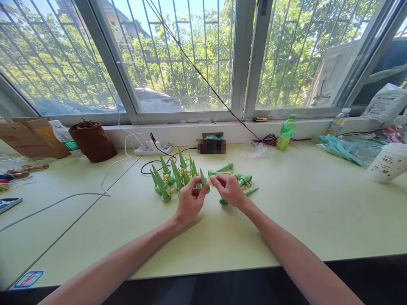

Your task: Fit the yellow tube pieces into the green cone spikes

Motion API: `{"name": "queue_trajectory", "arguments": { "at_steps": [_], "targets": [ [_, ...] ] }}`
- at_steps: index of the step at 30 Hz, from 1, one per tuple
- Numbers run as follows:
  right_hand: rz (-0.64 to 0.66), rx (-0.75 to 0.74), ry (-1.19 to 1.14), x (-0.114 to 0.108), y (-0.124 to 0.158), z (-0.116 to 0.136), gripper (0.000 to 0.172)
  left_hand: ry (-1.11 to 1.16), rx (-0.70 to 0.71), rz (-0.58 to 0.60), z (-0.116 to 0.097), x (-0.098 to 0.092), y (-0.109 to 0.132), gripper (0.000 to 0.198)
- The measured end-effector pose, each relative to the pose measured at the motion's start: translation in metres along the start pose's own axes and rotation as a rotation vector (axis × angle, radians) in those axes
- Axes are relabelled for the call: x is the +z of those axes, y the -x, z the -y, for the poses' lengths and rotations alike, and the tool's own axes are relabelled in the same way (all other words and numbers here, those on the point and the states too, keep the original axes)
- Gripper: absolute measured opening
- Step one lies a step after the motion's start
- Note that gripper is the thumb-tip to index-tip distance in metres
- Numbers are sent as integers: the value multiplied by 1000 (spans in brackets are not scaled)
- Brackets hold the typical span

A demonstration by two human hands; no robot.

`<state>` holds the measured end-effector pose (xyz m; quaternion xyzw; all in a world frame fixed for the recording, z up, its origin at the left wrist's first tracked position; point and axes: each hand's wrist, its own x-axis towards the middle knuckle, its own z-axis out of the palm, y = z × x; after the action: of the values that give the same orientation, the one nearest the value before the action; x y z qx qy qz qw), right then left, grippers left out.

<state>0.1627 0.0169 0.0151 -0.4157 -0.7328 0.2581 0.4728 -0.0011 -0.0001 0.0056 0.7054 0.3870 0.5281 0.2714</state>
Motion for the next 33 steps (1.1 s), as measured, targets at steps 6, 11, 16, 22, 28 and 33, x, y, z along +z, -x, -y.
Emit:
{"name": "queue_trajectory", "arguments": {
  "at_steps": [6,11,16,22,28,33],
  "targets": [
    [33,11,-108,1,1,0,26,13,-19,-6,-1,0,0,18],
    [36,7,-109,1,1,-4,26,4,-11,14,-5,-1,0,19],
    [47,8,-88,1,1,-7,26,7,1,21,-5,-1,-1,22],
    [59,2,-8,-1,1,-4,33,4,-18,19,-3,-1,0,27],
    [41,-29,89,-2,0,-1,46,0,-37,61,-2,0,1,23],
    [30,-51,124,-1,-1,-1,50,-22,-34,73,2,2,2,22]
  ]
}}
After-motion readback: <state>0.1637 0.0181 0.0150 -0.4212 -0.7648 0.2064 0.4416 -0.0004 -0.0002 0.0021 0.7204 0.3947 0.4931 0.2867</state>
